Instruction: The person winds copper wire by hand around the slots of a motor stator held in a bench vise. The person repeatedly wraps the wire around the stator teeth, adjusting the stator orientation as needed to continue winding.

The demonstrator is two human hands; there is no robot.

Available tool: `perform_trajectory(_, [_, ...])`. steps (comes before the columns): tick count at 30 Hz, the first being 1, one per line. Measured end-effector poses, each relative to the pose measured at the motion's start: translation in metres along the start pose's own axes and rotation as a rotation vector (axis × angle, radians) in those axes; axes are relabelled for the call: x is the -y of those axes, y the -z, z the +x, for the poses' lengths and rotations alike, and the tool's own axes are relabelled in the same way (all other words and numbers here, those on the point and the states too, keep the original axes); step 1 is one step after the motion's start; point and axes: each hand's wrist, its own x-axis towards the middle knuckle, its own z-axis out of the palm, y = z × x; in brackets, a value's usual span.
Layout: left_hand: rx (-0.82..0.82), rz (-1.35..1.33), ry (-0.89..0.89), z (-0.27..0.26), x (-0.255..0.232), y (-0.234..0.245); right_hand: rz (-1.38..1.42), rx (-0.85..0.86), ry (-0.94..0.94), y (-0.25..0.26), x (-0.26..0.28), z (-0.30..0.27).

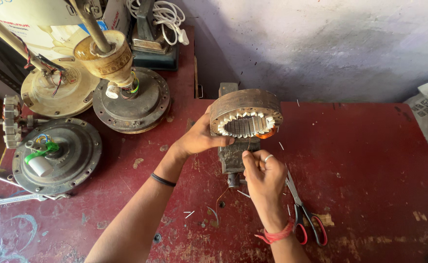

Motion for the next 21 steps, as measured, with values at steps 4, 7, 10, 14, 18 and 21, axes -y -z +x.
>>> perform_trajectory(4, [-0.011, -0.129, 0.013, -0.005, 0.003, -0.005, -0.019, 0.055, 0.061, 0.02, 0.002, 0.014])
perform_trajectory(7, [-0.029, -0.1, -0.014, -0.007, 0.003, -0.007, 0.137, -0.031, 0.227, 0.037, 0.008, 0.035])
perform_trajectory(10, [-0.049, -0.088, 0.001, -0.008, 0.001, -0.008, 0.46, 0.136, 0.289, 0.042, 0.014, 0.071])
perform_trajectory(14, [-0.046, -0.178, 0.058, -0.009, -0.007, -0.011, 0.606, 0.43, 0.278, 0.022, 0.01, 0.089])
perform_trajectory(18, [-0.108, -0.261, -0.015, -0.014, -0.014, -0.016, 0.521, 0.428, 0.105, 0.014, -0.004, 0.088])
perform_trajectory(21, [-0.121, -0.28, -0.005, -0.015, -0.017, -0.019, 0.558, 0.426, 0.226, 0.009, -0.013, 0.087])
